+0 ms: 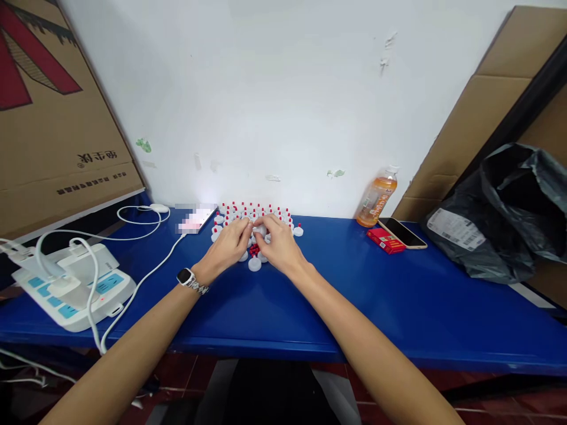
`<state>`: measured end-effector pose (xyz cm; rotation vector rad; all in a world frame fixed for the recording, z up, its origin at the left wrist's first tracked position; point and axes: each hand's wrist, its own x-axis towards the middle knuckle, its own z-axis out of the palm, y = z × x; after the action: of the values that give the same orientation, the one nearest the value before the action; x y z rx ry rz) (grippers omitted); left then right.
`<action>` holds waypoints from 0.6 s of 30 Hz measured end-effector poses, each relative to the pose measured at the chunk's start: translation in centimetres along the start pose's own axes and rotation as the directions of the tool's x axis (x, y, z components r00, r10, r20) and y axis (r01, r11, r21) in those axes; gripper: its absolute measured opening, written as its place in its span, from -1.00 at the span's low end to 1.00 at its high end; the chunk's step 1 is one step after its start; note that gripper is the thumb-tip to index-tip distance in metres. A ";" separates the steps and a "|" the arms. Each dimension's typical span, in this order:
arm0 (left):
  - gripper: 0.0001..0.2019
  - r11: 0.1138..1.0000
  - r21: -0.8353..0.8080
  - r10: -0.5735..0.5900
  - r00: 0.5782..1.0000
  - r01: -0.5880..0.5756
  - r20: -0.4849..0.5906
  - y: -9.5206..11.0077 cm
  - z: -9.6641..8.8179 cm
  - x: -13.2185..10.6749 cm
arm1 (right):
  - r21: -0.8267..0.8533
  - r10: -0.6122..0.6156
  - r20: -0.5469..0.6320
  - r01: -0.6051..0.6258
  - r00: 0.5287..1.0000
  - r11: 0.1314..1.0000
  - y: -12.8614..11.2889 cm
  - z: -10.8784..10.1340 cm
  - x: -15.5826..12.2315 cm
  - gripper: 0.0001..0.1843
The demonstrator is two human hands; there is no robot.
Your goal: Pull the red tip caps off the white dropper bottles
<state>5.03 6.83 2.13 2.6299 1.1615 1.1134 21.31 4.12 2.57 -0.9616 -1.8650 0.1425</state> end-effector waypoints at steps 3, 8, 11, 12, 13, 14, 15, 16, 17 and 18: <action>-0.70 0.999 0.003 -0.046 0.999 0.046 -0.021 0.0 -0.1 0.1 | -0.018 -0.022 -0.027 0.021 0.999 1.000 -0.2 0.1 0.1 -0.83; -0.72 0.997 0.046 0.066 0.995 -0.070 0.069 0.3 -1.0 -0.2 | 0.046 0.096 0.004 -0.096 0.995 0.994 -0.4 0.2 -0.3 -0.80; -0.70 0.995 0.065 0.073 0.994 -0.078 0.087 0.4 -1.0 -0.2 | 0.048 0.112 0.026 -0.113 0.993 0.992 -0.6 0.1 -0.4 -0.78; -0.69 0.997 0.051 0.046 0.997 -0.049 0.068 0.4 -0.8 -0.1 | 0.032 0.089 0.022 -0.090 0.996 0.995 -0.7 0.1 -0.4 -0.77; -0.68 1.000 0.020 0.009 0.999 -0.010 0.047 0.4 -0.5 0.0 | 0.008 0.057 0.012 -0.057 0.998 0.998 -0.7 0.1 -0.3 -0.76; -0.66 0.999 -0.025 -0.033 0.999 0.033 0.027 0.4 -0.3 0.1 | -0.022 0.022 0.000 -0.022 1.000 1.000 -0.6 0.1 -0.2 -0.74; -0.65 0.994 -0.078 -0.075 0.997 0.076 0.011 0.5 0.0 0.3 | -0.054 -0.011 -0.010 0.010 1.000 0.998 -0.6 0.1 -0.1 -0.72; -0.64 0.984 -0.134 -0.115 0.993 0.114 -0.002 0.6 0.2 0.4 | -0.085 -0.038 -0.019 0.037 0.999 0.996 -0.5 0.2 0.0 -0.71; -0.63 0.971 -0.189 -0.150 0.989 0.145 -0.011 0.7 0.4 0.5 | -0.112 -0.060 -0.024 0.057 0.998 0.992 -0.5 0.3 0.0 -0.70; -0.63 0.956 -0.239 -0.181 0.983 0.171 -0.018 0.8 0.6 0.6 | -0.134 -0.076 -0.026 0.072 0.997 0.988 -0.5 0.5 0.1 -0.69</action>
<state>6.20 6.78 2.34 2.2891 1.1627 1.1913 20.63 3.99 2.64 -0.9781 -1.8977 -0.0423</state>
